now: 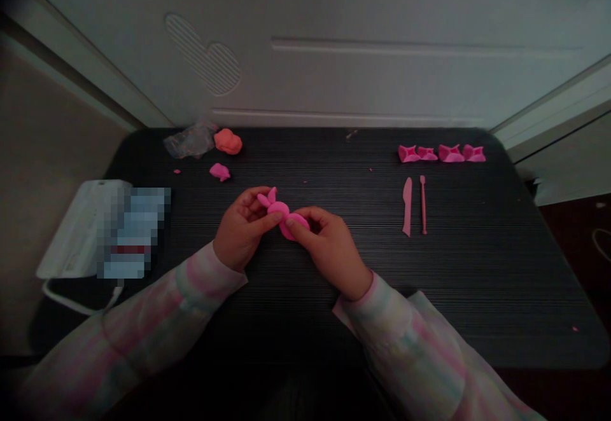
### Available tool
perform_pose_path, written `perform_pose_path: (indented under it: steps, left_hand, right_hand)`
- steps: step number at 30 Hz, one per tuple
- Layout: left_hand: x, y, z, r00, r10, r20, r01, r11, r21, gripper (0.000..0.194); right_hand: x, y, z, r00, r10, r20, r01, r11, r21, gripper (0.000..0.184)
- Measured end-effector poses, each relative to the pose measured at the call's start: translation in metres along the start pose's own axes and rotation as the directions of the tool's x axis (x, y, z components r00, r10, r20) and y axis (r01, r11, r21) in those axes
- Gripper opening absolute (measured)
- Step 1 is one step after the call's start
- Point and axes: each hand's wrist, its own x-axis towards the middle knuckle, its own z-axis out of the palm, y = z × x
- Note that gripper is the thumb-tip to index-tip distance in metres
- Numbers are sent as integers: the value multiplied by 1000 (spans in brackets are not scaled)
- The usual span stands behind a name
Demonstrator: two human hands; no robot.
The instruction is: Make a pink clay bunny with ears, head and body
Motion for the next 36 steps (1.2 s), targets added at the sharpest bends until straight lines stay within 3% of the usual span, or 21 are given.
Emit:
perform_pose_path:
  steps: [5, 9, 16, 23, 27, 36]
  left_hand:
    - [-2, 3, 4, 1000, -19, 11, 20, 997, -76, 38]
    - [-6, 9, 7, 997, -53, 58, 48, 996, 78, 20]
    - [-9, 13, 7, 999, -44, -20, 48, 958, 282, 10]
    - [-8, 15, 7, 999, -43, 32, 34, 965, 258, 11]
    - [-7, 16, 6, 991, -83, 103, 43, 937, 346, 8]
    - [-7, 17, 4, 988, -84, 127, 25, 911, 412, 12]
  right_hand:
    - [1, 6, 1, 999, -36, -37, 41, 991, 125, 17]
    - [3, 12, 3, 997, -39, -66, 56, 955, 290, 16]
    - [2, 9, 1, 998, -51, -30, 56, 976, 212, 16]
    - [2, 9, 1, 997, -51, -50, 61, 974, 219, 17]
    - [1, 9, 1, 997, -49, -55, 62, 962, 268, 14]
    - [1, 9, 0, 994, -73, -83, 92, 961, 262, 12]
